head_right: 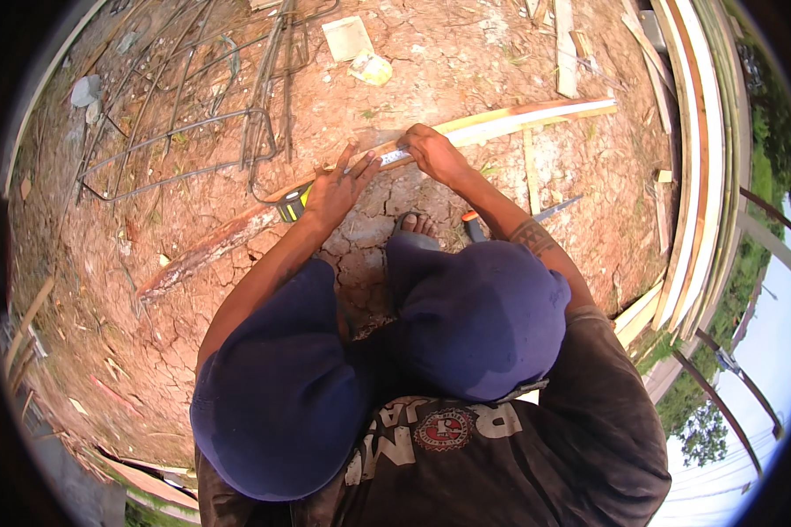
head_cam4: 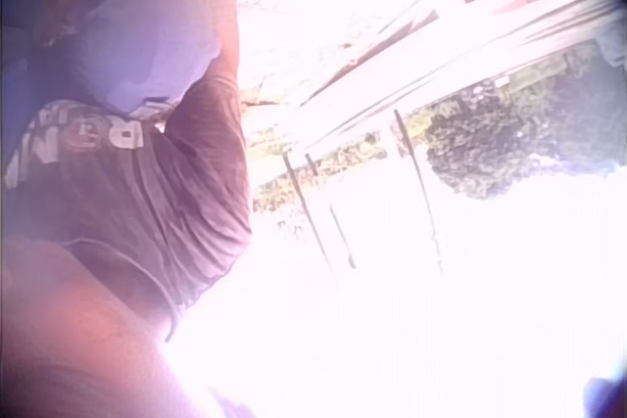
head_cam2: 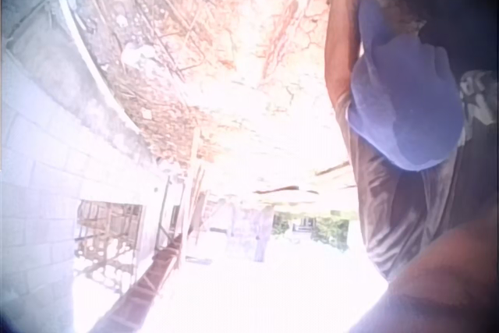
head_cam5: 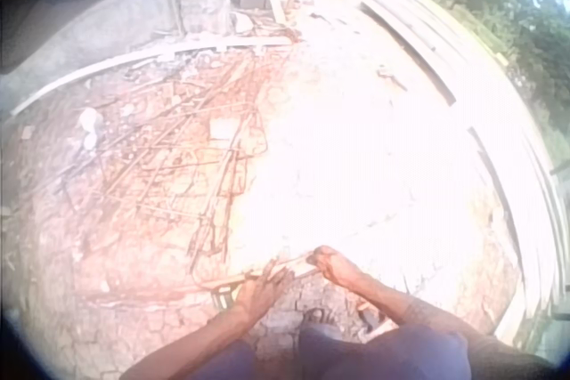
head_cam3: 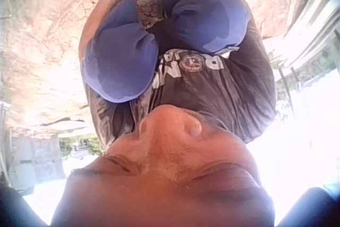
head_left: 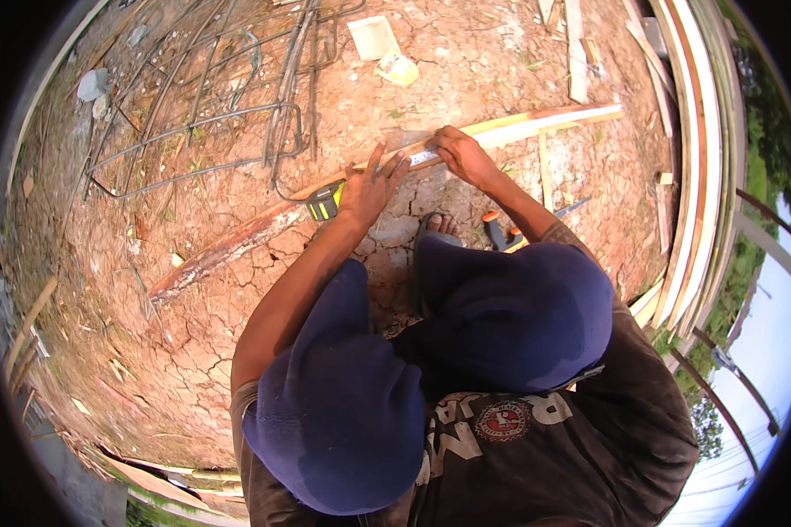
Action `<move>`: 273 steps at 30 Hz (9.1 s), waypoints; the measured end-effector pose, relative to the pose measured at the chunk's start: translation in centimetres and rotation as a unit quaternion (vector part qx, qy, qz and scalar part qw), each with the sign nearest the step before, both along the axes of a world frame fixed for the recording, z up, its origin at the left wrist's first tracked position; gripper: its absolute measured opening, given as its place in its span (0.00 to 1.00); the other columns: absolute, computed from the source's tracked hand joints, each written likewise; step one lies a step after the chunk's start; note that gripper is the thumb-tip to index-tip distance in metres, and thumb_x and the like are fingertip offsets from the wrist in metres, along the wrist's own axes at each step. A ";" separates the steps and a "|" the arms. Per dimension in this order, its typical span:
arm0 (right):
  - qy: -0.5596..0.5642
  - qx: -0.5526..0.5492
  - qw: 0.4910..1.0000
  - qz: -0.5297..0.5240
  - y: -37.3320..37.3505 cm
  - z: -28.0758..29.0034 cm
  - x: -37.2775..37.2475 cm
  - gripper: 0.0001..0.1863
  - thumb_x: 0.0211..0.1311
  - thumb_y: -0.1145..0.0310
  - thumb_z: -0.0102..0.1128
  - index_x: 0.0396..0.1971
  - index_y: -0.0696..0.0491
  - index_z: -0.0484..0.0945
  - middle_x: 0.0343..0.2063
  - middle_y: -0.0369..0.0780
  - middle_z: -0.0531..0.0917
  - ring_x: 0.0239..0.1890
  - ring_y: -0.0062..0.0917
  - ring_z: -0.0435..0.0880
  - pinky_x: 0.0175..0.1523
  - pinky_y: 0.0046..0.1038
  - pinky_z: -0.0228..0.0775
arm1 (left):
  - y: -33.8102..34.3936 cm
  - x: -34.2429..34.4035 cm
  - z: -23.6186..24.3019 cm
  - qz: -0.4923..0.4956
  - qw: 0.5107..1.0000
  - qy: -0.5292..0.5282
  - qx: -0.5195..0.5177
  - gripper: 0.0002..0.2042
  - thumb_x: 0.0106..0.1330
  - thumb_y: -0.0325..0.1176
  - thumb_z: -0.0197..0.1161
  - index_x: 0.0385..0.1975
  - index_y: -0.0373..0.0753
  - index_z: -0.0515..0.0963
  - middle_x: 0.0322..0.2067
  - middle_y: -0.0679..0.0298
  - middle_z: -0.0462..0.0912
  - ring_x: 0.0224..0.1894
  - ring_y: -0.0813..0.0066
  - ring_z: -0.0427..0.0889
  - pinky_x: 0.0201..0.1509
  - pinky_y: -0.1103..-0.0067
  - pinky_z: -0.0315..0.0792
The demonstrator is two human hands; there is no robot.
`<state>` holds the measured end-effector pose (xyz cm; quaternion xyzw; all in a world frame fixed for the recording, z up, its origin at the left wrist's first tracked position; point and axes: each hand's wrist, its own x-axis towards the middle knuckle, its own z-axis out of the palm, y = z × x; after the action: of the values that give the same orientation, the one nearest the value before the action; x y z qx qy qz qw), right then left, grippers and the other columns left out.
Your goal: The person measures a wooden plank with a tape measure, marks it, and then uses a hand saw to cut the plank. The cut piece is separated from the main plank.
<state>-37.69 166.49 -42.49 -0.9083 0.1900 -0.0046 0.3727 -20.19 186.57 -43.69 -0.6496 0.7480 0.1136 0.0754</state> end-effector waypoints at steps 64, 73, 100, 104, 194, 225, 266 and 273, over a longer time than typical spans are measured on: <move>0.016 -0.036 0.998 -0.045 -0.3 -0.9 1.0 0.13 0.67 0.76 0.56 0.48 0.56 0.84 0.42 0.48 0.83 0.42 0.45 0.85 0.47 0.39 0.78 | 0.1 -1.6 -1.3 0.067 0.997 -0.027 0.016 0.34 0.72 0.34 0.52 0.78 0.59 0.51 0.79 0.77 0.50 0.62 0.46 0.71 0.52 0.39 0.73; 0.021 -0.060 0.997 0.034 -0.5 -0.1 0.6 0.16 0.63 0.77 0.55 0.48 0.55 0.84 0.41 0.46 0.82 0.44 0.42 0.83 0.48 0.36 0.77 | 0.0 -1.4 -1.3 0.074 0.997 -0.003 0.014 0.34 0.72 0.32 0.51 0.78 0.60 0.53 0.79 0.79 0.49 0.62 0.47 0.71 0.52 0.38 0.74; 0.059 -0.061 0.994 0.068 -0.6 0.4 0.6 0.14 0.66 0.74 0.54 0.49 0.57 0.83 0.45 0.46 0.82 0.50 0.42 0.80 0.55 0.36 0.75 | 0.1 -1.7 -0.9 0.044 0.996 -0.075 0.001 0.38 0.71 0.35 0.54 0.80 0.54 0.46 0.79 0.72 0.48 0.60 0.47 0.75 0.47 0.45 0.78; 0.019 -0.049 0.998 0.019 0.3 0.3 0.2 0.14 0.67 0.74 0.53 0.49 0.57 0.83 0.46 0.47 0.82 0.51 0.43 0.80 0.55 0.36 0.75 | 0.2 -2.0 -1.2 0.059 0.997 -0.051 0.019 0.35 0.73 0.37 0.52 0.79 0.53 0.48 0.80 0.75 0.44 0.63 0.42 0.68 0.53 0.36 0.72; 0.089 0.188 0.944 -0.255 -2.1 0.8 -1.0 0.17 0.66 0.69 0.55 0.52 0.58 0.79 0.41 0.45 0.83 0.43 0.31 0.80 0.51 0.34 0.72 | 13.8 15.2 11.3 0.471 0.867 0.132 -0.092 0.32 0.58 0.30 0.75 0.65 0.42 0.71 0.50 0.45 0.84 0.52 0.47 0.84 0.53 0.62 0.79; 0.033 0.240 0.547 -0.801 21.2 -1.3 -23.4 0.24 0.69 0.51 0.63 0.46 0.61 0.76 0.30 0.40 0.82 0.28 0.21 0.80 0.30 0.26 0.72 | -10.7 2.4 0.4 0.355 0.863 0.268 0.242 0.36 0.57 0.65 0.61 0.43 0.31 0.84 0.49 0.43 0.84 0.52 0.47 0.84 0.56 0.60 0.75; -0.004 0.086 0.502 -0.860 17.7 -5.8 -29.3 0.17 0.60 0.74 0.67 0.46 0.56 0.70 0.39 0.43 0.76 0.35 0.29 0.82 0.41 0.31 0.77 | -9.2 5.5 15.7 0.298 0.910 0.235 0.168 0.33 0.57 0.61 0.61 0.48 0.34 0.83 0.36 0.42 0.87 0.44 0.43 0.86 0.50 0.56 0.78; -0.218 0.100 0.662 -0.710 12.6 7.4 -22.2 0.21 0.66 0.81 0.55 0.55 0.54 0.61 0.37 0.37 0.71 0.28 0.19 0.74 0.32 0.22 0.71 | -19.0 13.0 15.4 0.227 0.945 0.180 0.150 0.34 0.51 0.64 0.60 0.41 0.36 0.86 0.35 0.44 0.87 0.41 0.47 0.87 0.47 0.58 0.79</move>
<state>-59.91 179.06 -35.13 -0.4277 0.6902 -0.4469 0.3755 -7.21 167.61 -28.30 -0.7524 0.5557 0.3537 0.0086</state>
